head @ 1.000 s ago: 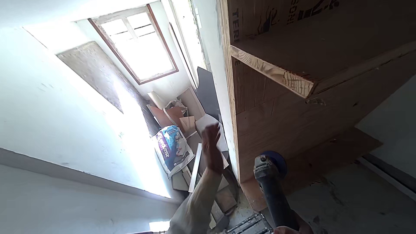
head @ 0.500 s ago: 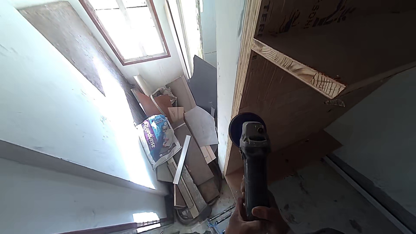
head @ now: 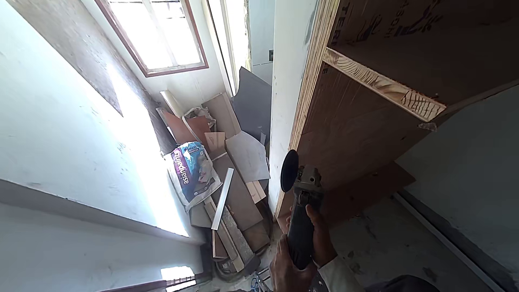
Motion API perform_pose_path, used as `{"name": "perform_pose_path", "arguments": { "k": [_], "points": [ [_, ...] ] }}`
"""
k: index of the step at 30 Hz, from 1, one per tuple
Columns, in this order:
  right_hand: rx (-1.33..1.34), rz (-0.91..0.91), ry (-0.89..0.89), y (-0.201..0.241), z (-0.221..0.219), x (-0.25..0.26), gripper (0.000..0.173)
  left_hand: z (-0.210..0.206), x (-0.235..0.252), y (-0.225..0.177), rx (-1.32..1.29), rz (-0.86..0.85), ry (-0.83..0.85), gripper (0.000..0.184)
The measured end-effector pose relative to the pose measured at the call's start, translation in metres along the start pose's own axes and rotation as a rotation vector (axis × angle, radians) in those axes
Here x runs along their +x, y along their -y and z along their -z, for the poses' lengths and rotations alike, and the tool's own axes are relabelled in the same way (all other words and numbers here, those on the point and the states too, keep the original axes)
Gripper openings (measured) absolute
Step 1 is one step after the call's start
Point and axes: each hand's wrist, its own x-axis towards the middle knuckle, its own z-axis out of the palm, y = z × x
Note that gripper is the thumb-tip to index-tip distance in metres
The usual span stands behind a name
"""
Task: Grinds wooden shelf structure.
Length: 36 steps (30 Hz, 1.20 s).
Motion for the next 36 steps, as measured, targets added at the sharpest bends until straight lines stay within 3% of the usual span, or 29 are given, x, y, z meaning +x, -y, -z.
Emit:
{"name": "perform_pose_path", "arguments": {
  "k": [7, 15, 17, 20, 21, 23, 26, 29, 31, 33, 36],
  "points": [
    [-0.258, 0.064, -0.220, 0.004, -0.010, 0.003, 0.050, -0.012, -0.004, -0.009, 0.234, 0.019, -0.085, 0.077],
    [-0.185, 0.052, -0.372, 0.003, -0.008, 0.016, 0.043, -0.022, -0.005, -0.001, 0.258, -0.066, -0.129, 0.076],
    [-0.126, 0.025, -0.239, 0.006, 0.002, 0.012, 0.047, -0.019, -0.004, -0.003, 0.170, -0.036, -0.081, 0.076],
    [0.243, -0.062, 0.417, -0.010, 0.035, 0.005, 0.075, -0.015, -0.003, -0.008, -0.017, -0.056, -0.092, 0.082],
    [0.395, -0.092, 0.617, -0.020, 0.042, 0.005, 0.077, -0.014, -0.003, -0.011, -0.085, -0.046, -0.081, 0.084],
    [0.508, -0.103, 0.745, -0.026, 0.042, 0.002, 0.065, -0.018, -0.003, -0.011, -0.172, -0.085, -0.118, 0.090],
    [0.162, -0.076, 0.487, 0.005, 0.032, -0.010, 0.054, -0.005, 0.008, -0.004, -0.074, -0.110, 0.063, 0.085],
    [-0.409, 0.041, 0.212, 0.038, 0.018, -0.012, 0.062, 0.015, 0.022, 0.008, -0.183, -0.169, 0.108, 0.055],
    [-0.872, 0.108, 0.122, 0.065, 0.010, -0.009, 0.073, 0.028, 0.041, -0.009, -0.466, 0.085, 0.194, 0.061],
    [-1.168, 0.094, 0.081, 0.084, -0.004, -0.017, 0.075, 0.031, 0.063, -0.040, -0.751, 0.374, 0.326, 0.060],
    [-1.478, 0.078, 0.009, 0.099, -0.033, -0.025, 0.065, 0.012, 0.092, -0.073, -1.001, 0.576, 0.260, 0.043]
  ]
}}
